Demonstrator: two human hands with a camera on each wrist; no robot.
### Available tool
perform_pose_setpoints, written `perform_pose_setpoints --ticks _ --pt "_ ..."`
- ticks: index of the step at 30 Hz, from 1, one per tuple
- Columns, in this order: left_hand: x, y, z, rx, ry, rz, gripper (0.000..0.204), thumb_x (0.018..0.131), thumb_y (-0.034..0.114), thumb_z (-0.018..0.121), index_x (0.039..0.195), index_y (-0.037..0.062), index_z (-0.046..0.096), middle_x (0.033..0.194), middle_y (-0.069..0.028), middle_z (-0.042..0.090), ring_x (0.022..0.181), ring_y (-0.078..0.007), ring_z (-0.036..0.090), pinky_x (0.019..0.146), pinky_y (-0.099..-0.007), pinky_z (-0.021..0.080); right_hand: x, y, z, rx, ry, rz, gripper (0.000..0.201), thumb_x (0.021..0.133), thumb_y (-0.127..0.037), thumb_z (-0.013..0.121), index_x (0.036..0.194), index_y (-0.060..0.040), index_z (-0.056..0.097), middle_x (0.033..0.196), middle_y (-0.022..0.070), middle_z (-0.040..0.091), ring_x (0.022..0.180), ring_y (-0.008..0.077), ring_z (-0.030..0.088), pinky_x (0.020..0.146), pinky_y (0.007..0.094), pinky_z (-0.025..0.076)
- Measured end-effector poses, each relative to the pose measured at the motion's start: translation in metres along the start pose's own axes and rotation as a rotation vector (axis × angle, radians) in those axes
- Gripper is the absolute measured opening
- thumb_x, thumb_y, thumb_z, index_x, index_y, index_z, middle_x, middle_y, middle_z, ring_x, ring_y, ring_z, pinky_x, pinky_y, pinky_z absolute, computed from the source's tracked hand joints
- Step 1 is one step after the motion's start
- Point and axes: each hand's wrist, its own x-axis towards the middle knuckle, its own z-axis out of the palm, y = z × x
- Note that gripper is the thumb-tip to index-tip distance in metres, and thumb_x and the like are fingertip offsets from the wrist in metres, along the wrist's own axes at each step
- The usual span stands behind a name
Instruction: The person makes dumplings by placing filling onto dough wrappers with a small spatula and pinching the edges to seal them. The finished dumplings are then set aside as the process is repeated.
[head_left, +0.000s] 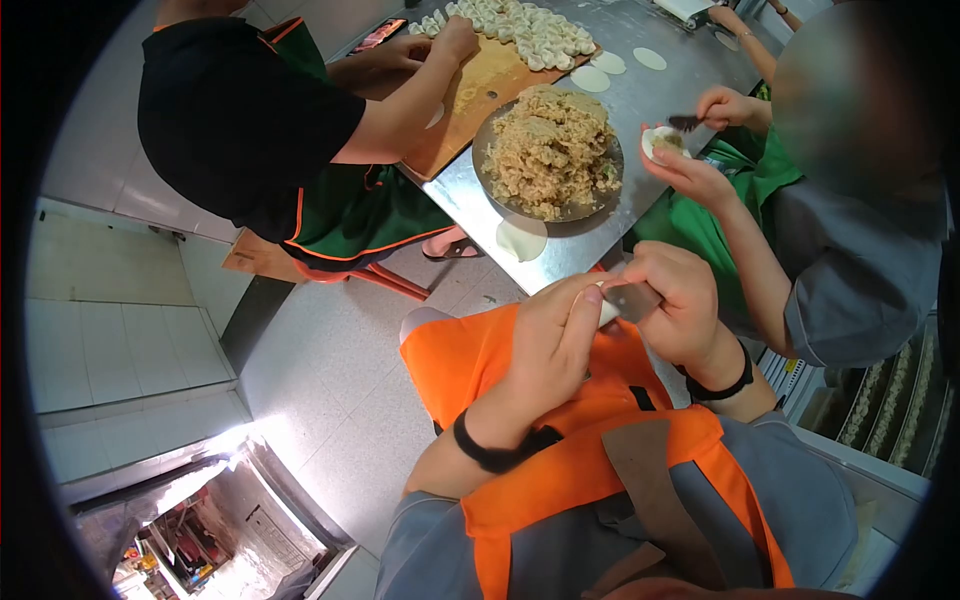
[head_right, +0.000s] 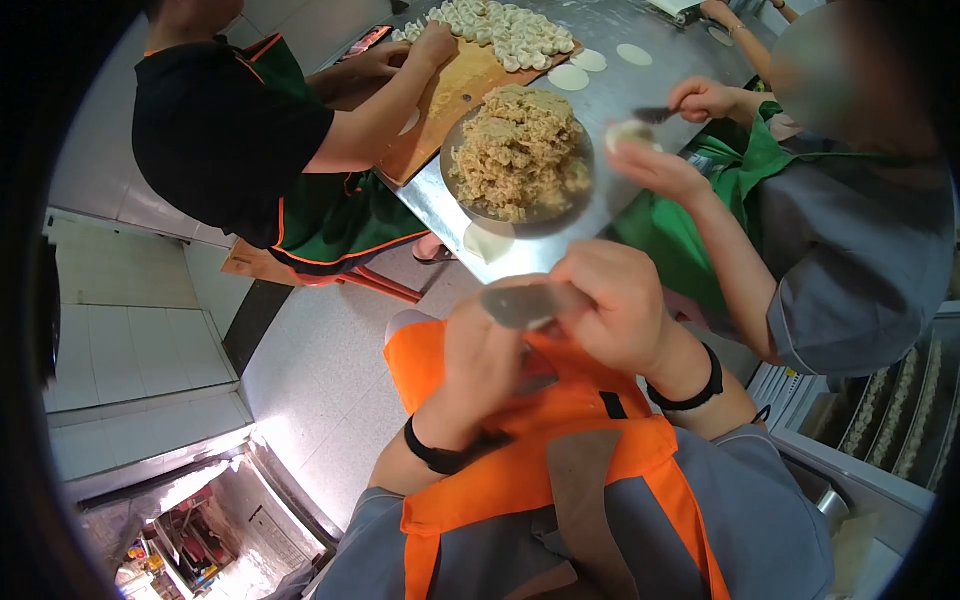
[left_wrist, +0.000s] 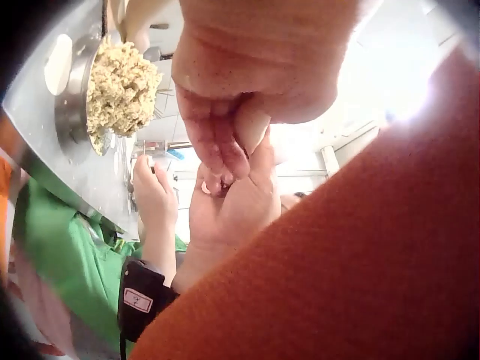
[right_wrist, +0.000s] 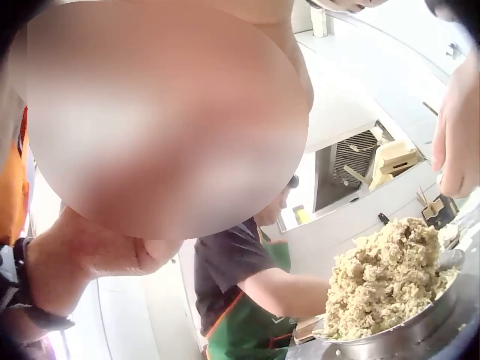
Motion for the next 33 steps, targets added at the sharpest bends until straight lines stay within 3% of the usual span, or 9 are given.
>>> perform_pose_setpoints --ticks 2,11,13,15,19,25,27,29,33 --pt "-0.003 0.015 0.000 -0.285 -0.073 -0.201 0.033 0.105 0.015 0.038 0.110 -0.0060 0.063 0.089 -0.0136 0.067 0.072 -0.0181 0.067 0.071 -0.0291 0.053 0.012 -0.008 -0.001 0.092 0.034 -0.043 0.009 0.083 -0.004 0.069 0.088 -0.0004 0.063 0.073 0.0106 0.053 0.060 0.0260 0.053 0.056 0.0341 0.042" --pt "-0.015 0.029 -0.007 -0.101 -0.191 -0.059 0.037 0.106 0.023 0.034 0.097 -0.0016 0.060 0.074 -0.0061 0.064 0.056 -0.0129 0.059 0.053 -0.0249 0.048 0.007 -0.004 0.016 0.187 -0.114 -0.139 0.028 0.091 -0.029 0.056 0.084 -0.0014 0.057 0.070 0.0117 0.050 0.056 0.0317 0.050 0.051 0.0376 0.041" --pt "-0.010 0.019 0.000 0.249 -0.067 0.329 0.036 0.106 0.023 0.033 0.094 -0.0001 0.059 0.073 -0.0057 0.064 0.054 -0.0123 0.058 0.052 -0.0246 0.047 0.006 -0.004 0.018 0.152 -0.085 -0.195 0.029 0.092 -0.029 0.054 0.085 -0.0008 0.057 0.070 0.0125 0.053 0.056 0.0307 0.051 0.051 0.0375 0.042" --pt "-0.011 0.017 0.002 0.316 -0.058 0.394 0.035 0.105 0.022 0.033 0.097 0.0001 0.059 0.071 -0.0052 0.063 0.052 -0.0118 0.056 0.050 -0.0242 0.046 0.006 -0.008 0.016 0.131 -0.085 -0.222 0.032 0.093 -0.030 0.050 0.088 0.0003 0.058 0.072 0.0139 0.058 0.056 0.0282 0.054 0.052 0.0369 0.044" --pt "-0.012 0.037 0.006 -0.246 -0.038 -0.027 0.042 0.102 0.031 0.038 0.114 -0.0042 0.057 0.067 -0.0076 0.062 0.050 -0.0175 0.058 0.051 -0.0272 0.048 0.011 -0.030 -0.002 0.332 -0.130 0.131 0.015 0.092 -0.015 0.058 0.086 -0.0013 0.059 0.070 0.0121 0.057 0.063 0.0301 0.062 0.056 0.0355 0.047" --pt "-0.011 0.034 0.001 0.026 0.000 -0.109 0.061 0.102 0.047 0.040 0.132 -0.0051 0.047 0.122 -0.0161 0.058 0.073 -0.0185 0.063 0.068 -0.0261 0.051 0.012 -0.036 -0.003 0.212 -0.101 0.085 0.005 0.086 0.000 0.062 0.090 -0.0039 0.063 0.076 0.0106 0.064 0.065 0.0293 0.065 0.059 0.0354 0.049" --pt "-0.007 0.025 -0.001 0.048 -0.067 0.021 0.055 0.100 0.040 0.047 0.135 -0.0034 0.044 0.123 -0.0138 0.055 0.084 -0.0166 0.062 0.074 -0.0254 0.050 0.011 -0.029 -0.002 0.142 -0.032 0.008 0.004 0.087 -0.001 0.061 0.089 -0.0031 0.063 0.075 0.0110 0.064 0.064 0.0287 0.064 0.058 0.0345 0.048" --pt "-0.003 0.021 0.003 0.089 -0.080 0.133 0.056 0.095 0.027 0.059 0.140 -0.0017 0.039 0.104 -0.0090 0.058 0.080 -0.0128 0.060 0.070 -0.0245 0.049 0.009 -0.026 -0.005 0.110 0.014 0.028 0.003 0.089 -0.001 0.061 0.090 -0.0023 0.063 0.074 0.0110 0.064 0.063 0.0265 0.064 0.058 0.0332 0.049" --pt "-0.009 0.016 0.008 -0.138 0.053 -0.023 0.032 0.096 0.007 0.061 0.122 -0.0015 0.044 0.091 -0.0093 0.063 0.072 -0.0105 0.062 0.065 -0.0250 0.050 0.006 -0.023 -0.011 0.180 0.071 0.225 0.005 0.093 -0.003 0.059 0.092 -0.0002 0.064 0.074 0.0098 0.065 0.062 0.0191 0.064 0.058 0.0299 0.049"
